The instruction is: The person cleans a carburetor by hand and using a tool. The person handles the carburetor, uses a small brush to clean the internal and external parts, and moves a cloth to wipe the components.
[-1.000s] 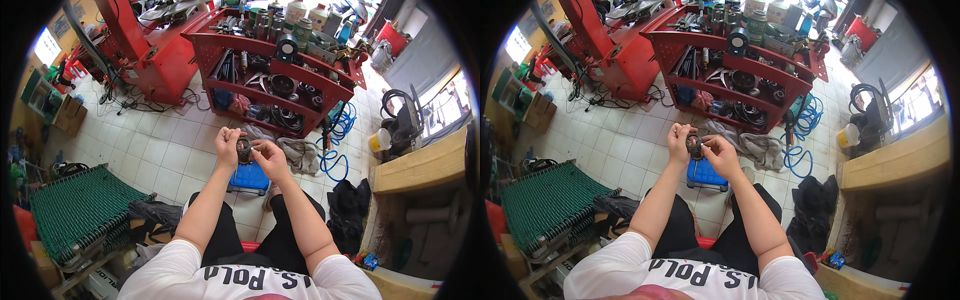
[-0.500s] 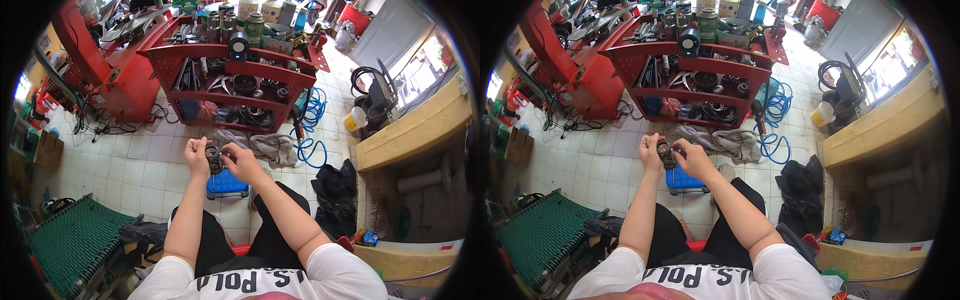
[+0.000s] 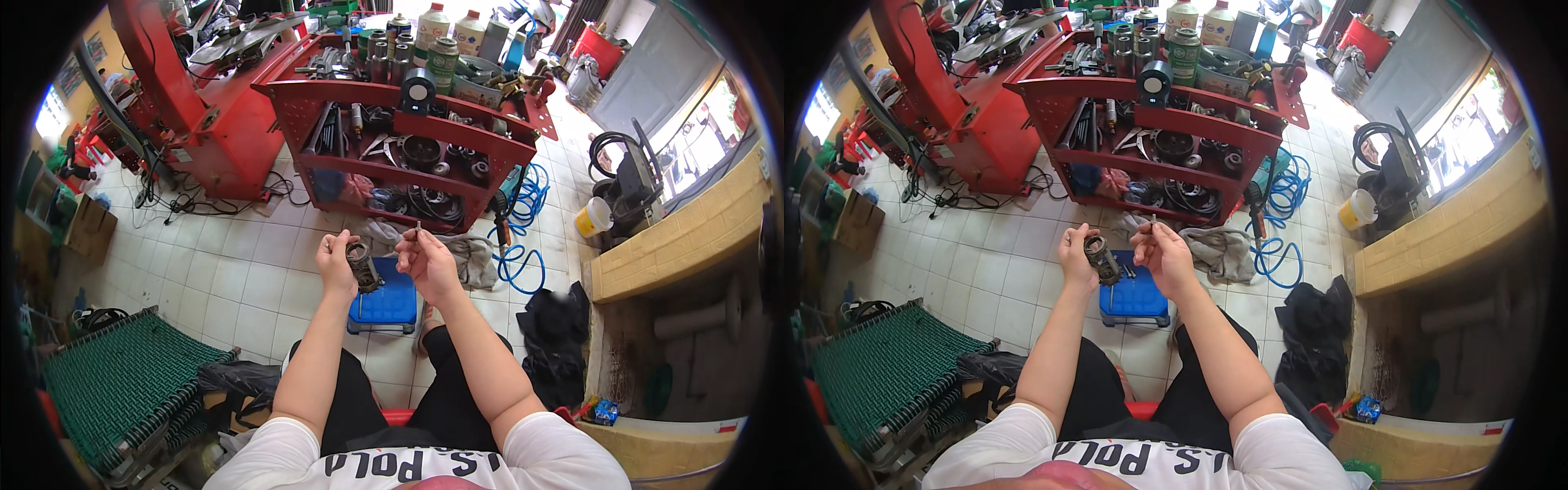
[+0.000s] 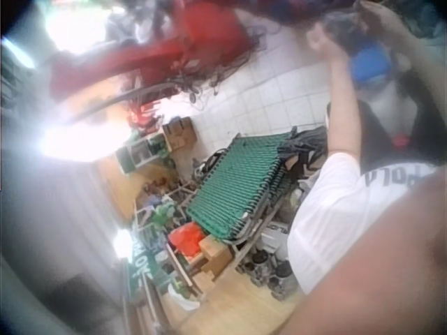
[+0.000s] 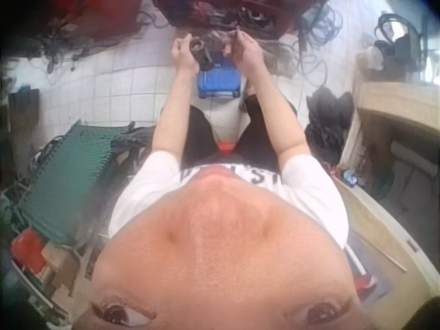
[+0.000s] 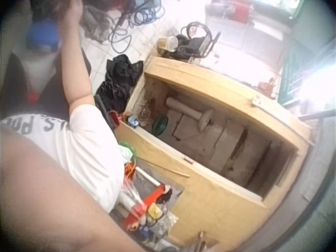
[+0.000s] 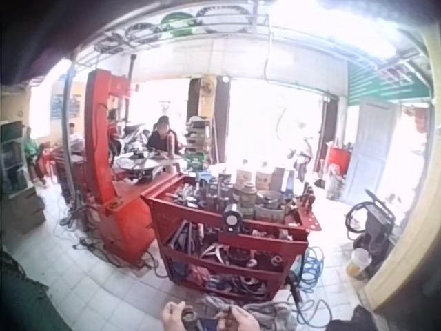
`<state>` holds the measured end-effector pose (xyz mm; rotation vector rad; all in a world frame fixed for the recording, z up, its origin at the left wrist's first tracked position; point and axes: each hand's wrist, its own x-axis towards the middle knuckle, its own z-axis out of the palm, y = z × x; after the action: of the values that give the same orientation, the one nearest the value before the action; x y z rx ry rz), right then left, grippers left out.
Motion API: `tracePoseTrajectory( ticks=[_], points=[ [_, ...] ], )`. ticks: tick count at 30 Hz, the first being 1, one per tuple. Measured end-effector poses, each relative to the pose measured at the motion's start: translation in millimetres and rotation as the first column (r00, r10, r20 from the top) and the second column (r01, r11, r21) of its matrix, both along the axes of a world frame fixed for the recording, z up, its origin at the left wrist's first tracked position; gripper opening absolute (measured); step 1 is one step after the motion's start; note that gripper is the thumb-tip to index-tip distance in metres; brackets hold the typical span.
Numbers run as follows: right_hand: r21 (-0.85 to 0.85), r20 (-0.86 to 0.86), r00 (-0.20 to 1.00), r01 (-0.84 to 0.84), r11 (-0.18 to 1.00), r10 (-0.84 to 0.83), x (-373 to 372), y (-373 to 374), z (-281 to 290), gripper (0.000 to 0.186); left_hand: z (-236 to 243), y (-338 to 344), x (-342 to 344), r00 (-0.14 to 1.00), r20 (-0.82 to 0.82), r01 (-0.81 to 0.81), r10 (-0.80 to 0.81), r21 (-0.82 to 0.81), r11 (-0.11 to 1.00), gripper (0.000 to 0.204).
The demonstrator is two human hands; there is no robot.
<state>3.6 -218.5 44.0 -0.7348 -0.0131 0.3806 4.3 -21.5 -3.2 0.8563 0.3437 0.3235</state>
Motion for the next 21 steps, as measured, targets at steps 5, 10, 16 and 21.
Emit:
tracePoseTrajectory(
  ticks=[5, 10, 16, 21],
  points=[
    [-0.025, 0.028, 1.000, 0.010, 1.000, -0.009, 1.6, -2.1, -2.9, 0.027, -2.7, -5.0, 2.1, 1.000, 0.001, -0.022, 0.022, -0.013, 1.000, 0.028],
    [-0.184, 0.108, 0.994, 0.038, 0.982, -0.018, 4.5, -1.0, -9.7, 0.029, -11.2, -1.8, 4.7, 1.000, 0.001, -0.025, 0.025, 0.003, 1.000, 0.026],
    [-0.364, 0.169, 0.984, 0.016, 0.931, 0.049, -4.7, 5.0, 4.6, 0.035, -10.8, -0.3, 3.3, 1.000, -0.010, -0.026, 0.026, 0.004, 1.000, 0.025],
    [-0.441, 0.178, 0.983, 0.051, 0.896, 0.032, -2.8, 5.5, -6.6, 0.043, -9.2, -1.7, 3.8, 1.000, -0.004, -0.023, 0.023, -0.004, 1.000, 0.025]
  ],
)
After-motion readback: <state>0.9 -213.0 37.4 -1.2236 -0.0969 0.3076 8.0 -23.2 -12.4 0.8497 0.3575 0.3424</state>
